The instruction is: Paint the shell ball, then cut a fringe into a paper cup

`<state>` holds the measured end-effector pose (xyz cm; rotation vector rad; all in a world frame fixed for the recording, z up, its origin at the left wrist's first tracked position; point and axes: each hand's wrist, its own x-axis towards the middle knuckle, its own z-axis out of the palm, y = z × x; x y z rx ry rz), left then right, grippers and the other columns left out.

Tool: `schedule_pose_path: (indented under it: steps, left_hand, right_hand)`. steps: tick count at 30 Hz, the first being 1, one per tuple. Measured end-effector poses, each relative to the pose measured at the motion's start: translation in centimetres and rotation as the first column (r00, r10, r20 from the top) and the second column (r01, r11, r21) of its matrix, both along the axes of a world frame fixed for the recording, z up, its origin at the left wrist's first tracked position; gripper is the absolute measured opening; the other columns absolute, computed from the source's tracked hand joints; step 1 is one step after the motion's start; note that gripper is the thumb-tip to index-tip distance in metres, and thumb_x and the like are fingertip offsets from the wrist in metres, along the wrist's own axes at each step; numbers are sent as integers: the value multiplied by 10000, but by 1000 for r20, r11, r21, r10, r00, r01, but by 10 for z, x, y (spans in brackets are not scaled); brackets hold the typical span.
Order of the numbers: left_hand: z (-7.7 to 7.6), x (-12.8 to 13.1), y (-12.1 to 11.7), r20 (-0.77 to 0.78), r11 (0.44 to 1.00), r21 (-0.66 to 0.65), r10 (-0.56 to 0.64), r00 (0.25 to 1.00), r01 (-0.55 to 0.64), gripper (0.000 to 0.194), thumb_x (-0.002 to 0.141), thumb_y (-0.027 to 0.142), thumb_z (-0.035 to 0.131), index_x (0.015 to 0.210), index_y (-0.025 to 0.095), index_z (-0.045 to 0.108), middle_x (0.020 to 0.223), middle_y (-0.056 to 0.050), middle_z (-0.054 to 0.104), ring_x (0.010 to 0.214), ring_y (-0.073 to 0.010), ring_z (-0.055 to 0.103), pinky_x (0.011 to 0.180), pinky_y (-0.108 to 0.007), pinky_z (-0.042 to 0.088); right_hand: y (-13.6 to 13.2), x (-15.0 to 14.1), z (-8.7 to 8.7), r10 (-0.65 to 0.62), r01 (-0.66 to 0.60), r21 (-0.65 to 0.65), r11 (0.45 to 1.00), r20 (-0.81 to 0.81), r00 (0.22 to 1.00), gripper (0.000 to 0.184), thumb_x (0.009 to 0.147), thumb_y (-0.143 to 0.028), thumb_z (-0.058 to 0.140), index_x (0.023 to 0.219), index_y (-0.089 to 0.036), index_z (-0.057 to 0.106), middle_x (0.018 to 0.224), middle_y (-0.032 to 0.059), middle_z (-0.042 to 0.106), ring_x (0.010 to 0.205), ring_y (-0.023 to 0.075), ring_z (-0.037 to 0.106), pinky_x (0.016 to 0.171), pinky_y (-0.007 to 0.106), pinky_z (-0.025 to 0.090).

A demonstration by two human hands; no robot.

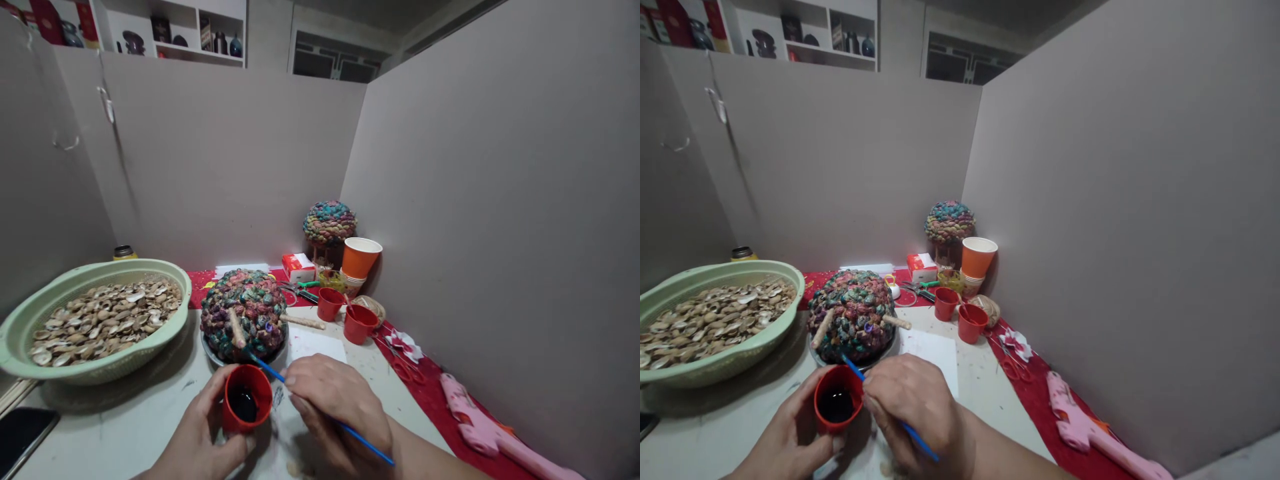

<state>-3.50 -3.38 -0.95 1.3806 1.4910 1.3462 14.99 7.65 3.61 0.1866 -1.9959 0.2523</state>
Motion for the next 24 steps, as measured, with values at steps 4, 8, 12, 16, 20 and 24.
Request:
schedule_pose_path:
  steps: [4,8,12,16,20,24]
  left_hand:
    - [-2,-1,0,-32,999,18,34,999,-33,506,695,164,696,1194,195,623,1177,-90,729,1107,-263,674,976,-328,532]
    - [1,1,0,-27,1000,13,24,999,-24,533,654,105,664,1177,201,635,1159,-71,733,1115,-261,667,979,-324,526]
    - [3,2,1,23,1000,-12,-3,1000,4,540,661,107,646,1193,198,619,1156,-75,733,1110,-261,669,962,-328,532]
    - [1,2,1,19,1000,-15,5,1000,-5,534,664,114,649,1191,194,614,1169,-81,731,1104,-266,671,971,-339,525]
    - [-1,1,1,-3,1000,6,3,1000,-3,542,651,90,649,1181,202,623,1152,-67,735,1110,-266,667,962,-328,526]
    - [-1,1,0,11,1000,4,-5,1000,5,520,670,108,657,1181,198,625,1150,-78,734,1096,-268,667,951,-334,529]
  right_hand:
    - [3,-6,-9,23,-24,25,999,33,999,277,931,-17,511,1191,-71,589,963,158,736,894,211,714,778,330,604]
    - [5,-7,-14,-13,10,68,998,40,999,328,909,1,506,1222,-72,569,959,163,736,883,223,712,743,347,608]
    - [2,-3,-12,-20,17,54,998,53,998,306,897,1,502,1178,-94,577,920,141,738,848,216,711,736,343,603]
    - [0,-2,-9,-3,-1,52,999,65,998,295,915,-11,481,1183,-91,575,909,135,738,846,211,715,754,332,605]
    - [2,-6,-11,-14,10,84,996,53,998,318,928,-25,472,1229,-70,563,968,169,738,909,228,719,764,349,615]
    - [1,-5,-11,-37,34,57,998,43,998,306,905,-5,494,1187,-80,585,939,155,740,886,220,722,779,347,614]
